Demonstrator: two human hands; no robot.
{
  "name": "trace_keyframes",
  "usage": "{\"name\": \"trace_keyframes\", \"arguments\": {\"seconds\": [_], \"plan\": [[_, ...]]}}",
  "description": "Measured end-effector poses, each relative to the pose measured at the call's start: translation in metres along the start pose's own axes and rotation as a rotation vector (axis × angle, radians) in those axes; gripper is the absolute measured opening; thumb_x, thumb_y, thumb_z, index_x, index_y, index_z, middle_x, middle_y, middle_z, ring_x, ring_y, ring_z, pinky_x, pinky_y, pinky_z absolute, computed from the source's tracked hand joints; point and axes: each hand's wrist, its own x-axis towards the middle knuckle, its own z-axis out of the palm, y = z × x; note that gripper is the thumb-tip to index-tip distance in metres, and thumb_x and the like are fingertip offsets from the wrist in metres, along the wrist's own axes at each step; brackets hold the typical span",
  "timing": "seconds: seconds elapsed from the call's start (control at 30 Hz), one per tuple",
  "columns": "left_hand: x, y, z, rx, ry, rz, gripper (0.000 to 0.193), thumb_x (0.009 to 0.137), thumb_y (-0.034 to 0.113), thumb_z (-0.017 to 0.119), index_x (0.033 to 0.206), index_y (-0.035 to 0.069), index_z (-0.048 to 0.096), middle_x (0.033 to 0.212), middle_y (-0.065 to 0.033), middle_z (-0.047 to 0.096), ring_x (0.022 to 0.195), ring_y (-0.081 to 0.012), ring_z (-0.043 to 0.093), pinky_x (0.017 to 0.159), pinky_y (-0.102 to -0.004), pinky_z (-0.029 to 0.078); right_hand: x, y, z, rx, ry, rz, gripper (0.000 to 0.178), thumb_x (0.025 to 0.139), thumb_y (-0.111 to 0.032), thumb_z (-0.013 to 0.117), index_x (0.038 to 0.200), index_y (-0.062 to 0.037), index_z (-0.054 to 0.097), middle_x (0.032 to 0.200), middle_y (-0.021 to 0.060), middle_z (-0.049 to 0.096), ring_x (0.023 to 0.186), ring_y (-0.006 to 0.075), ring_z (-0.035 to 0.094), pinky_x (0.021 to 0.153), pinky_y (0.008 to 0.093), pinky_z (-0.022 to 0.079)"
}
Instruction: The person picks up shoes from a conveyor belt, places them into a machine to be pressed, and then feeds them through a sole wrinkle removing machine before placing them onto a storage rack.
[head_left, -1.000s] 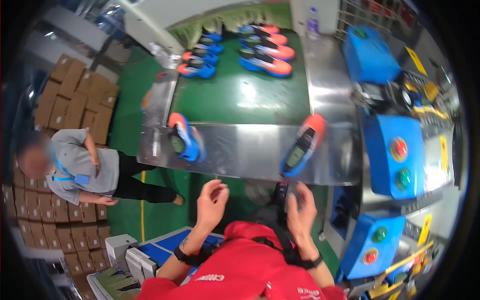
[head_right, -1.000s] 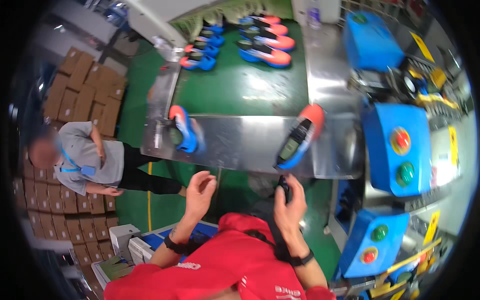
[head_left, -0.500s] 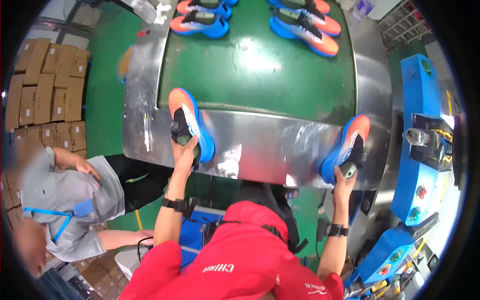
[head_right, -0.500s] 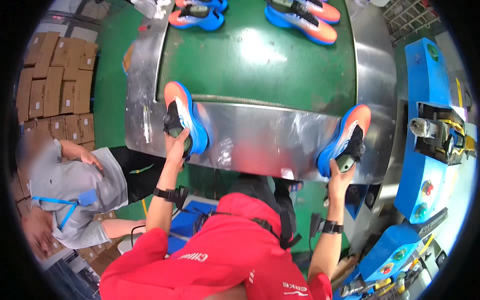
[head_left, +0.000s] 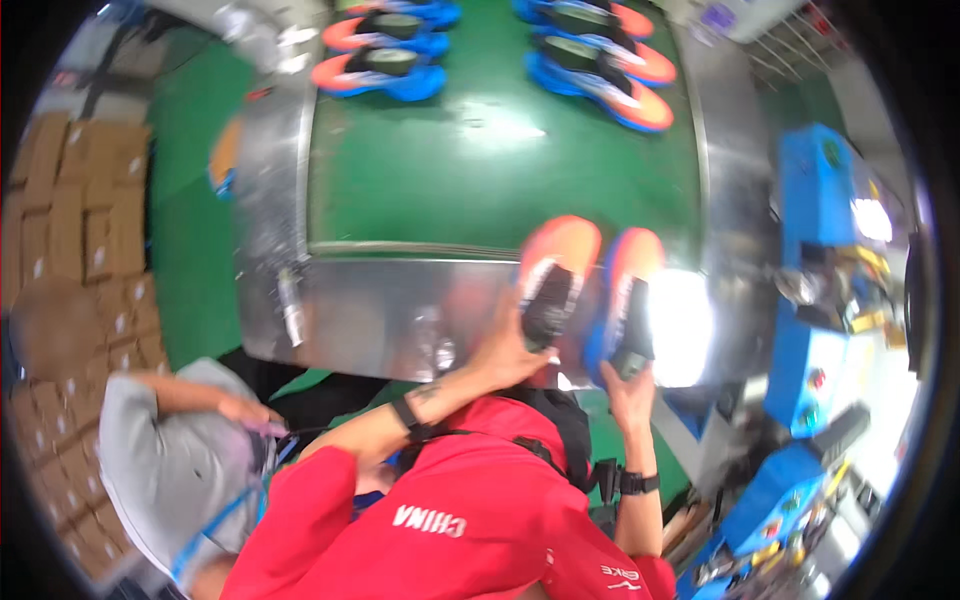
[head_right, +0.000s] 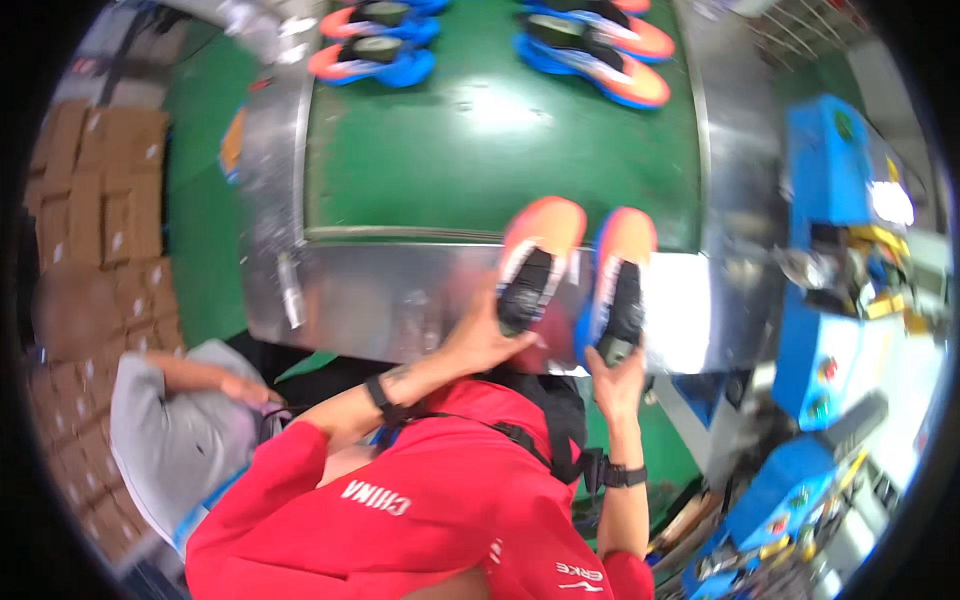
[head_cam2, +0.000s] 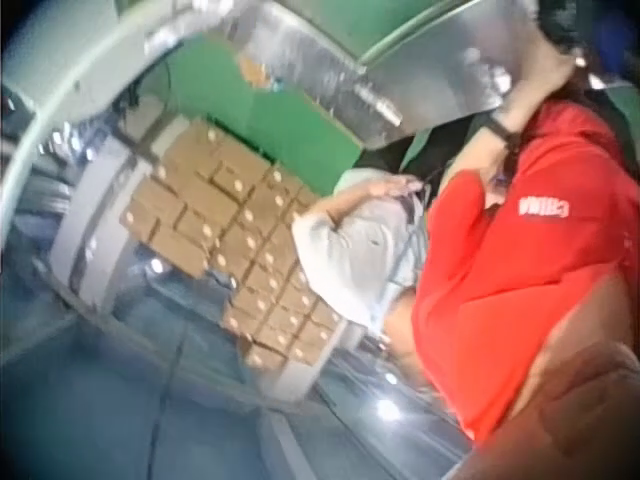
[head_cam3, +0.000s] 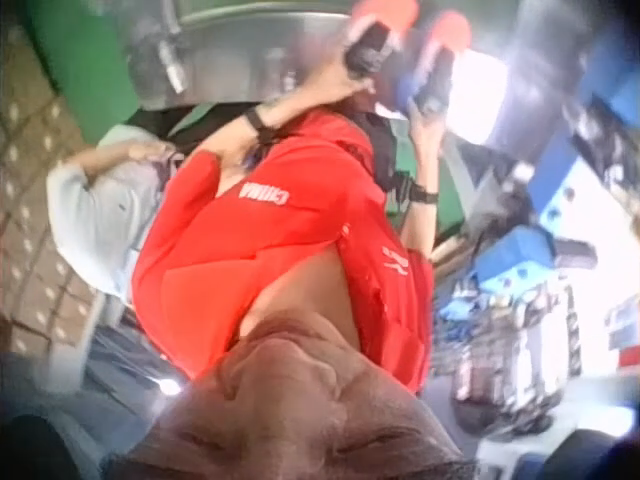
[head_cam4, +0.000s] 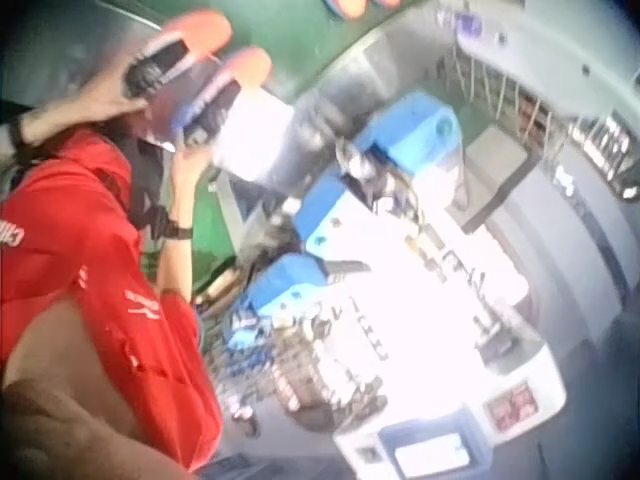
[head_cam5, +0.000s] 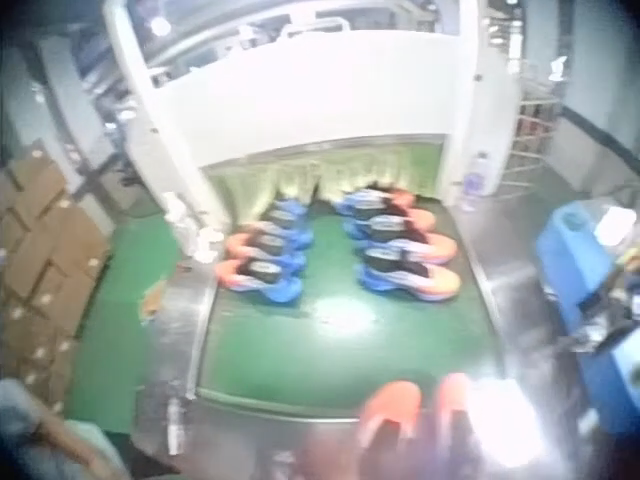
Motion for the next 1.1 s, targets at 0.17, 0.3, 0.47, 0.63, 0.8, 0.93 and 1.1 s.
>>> {"name": "trace_keyframes", "arguments": {"seconds": [0.17,0.3,0.47,0.63,0.8,0.93,1.1], "plan": [[0.018,0.032,-0.041,0.309,-0.103,0.623,0.069,0.078,0.018,0.075,0.139,0.008,0.046,0.144,-0.0122,0.047,0.13,-0.0348,0.044,0.107,-0.0453,0.036,0.002,-0.029,-0.019,-0.203,0.08,-0.602,0.065,0.08,-0.013,0.074,0.138,-0.0037,0.046,0.141,0.025,0.045,0.124,0.0442,0.049,0.105,0.0445,0.041],[0.054,0.045,-0.064,0.504,-0.412,0.839,0.058,0.072,0.025,0.079,0.125,0.011,0.06,0.136,-0.0085,0.054,0.122,-0.0318,0.05,0.1,-0.0436,0.043,0.013,-0.007,-0.034,-0.264,0.085,-0.695,0.04,0.082,-0.009,0.071,0.122,-0.0141,0.062,0.139,0.0211,0.047,0.121,0.0424,0.052,0.097,0.0454,0.048],[0.076,0.057,-0.068,0.567,-0.588,0.855,0.047,0.074,0.022,0.077,0.118,0.01,0.064,0.128,-0.0069,0.059,0.117,-0.0306,0.052,0.1,-0.0418,0.045,0.04,-0.008,-0.051,-0.274,0.025,-0.741,0.039,0.081,-0.011,0.072,0.118,-0.0174,0.065,0.13,0.0166,0.056,0.106,0.0387,0.061,0.086,0.0444,0.053],[0.089,0.069,-0.059,0.397,-0.643,0.658,0.025,0.085,0.019,0.07,0.105,0.005,0.069,0.112,-0.0081,0.067,0.11,-0.0291,0.056,0.097,-0.0399,0.044,0.067,-0.03,-0.068,-0.07,-0.176,-0.809,0.02,0.085,-0.016,0.067,0.103,-0.0092,0.07,0.097,0.0166,0.069,0.081,0.0374,0.066,0.075,0.0423,0.054],[0.09,0.074,-0.055,0.383,-0.684,0.604,0.023,0.089,0.023,0.066,0.103,0.005,0.069,0.108,-0.0078,0.068,0.107,-0.0273,0.058,0.099,-0.0399,0.041,0.074,-0.042,-0.082,-0.11,-0.313,-0.747,0.019,0.088,-0.018,0.064,0.102,-0.008,0.072,0.087,0.0163,0.07,0.079,0.0357,0.067,0.073,0.0417,0.054],[0.088,0.067,-0.056,0.387,-0.642,0.589,0.023,0.09,0.022,0.065,0.103,0.005,0.068,0.107,-0.0079,0.069,0.108,-0.0279,0.058,0.098,-0.0399,0.041,0.058,-0.034,-0.073,-0.078,-0.311,-0.659,0.021,0.087,-0.012,0.065,0.106,-0.0031,0.071,0.097,0.0184,0.07,0.089,0.0317,0.069,0.079,0.0354,0.053],[0.085,0.071,-0.055,0.38,-0.614,0.606,0.021,0.089,0.018,0.066,0.104,0.004,0.07,0.106,-0.0066,0.07,0.104,-0.0277,0.059,0.097,-0.0399,0.044,-0.006,-0.044,-0.086,-0.083,0.125,-0.699,0.039,0.088,-0.011,0.063,0.126,-0.0018,0.058,0.122,0.0189,0.063,0.109,0.031,0.064,0.095,0.0368,0.049]]}}
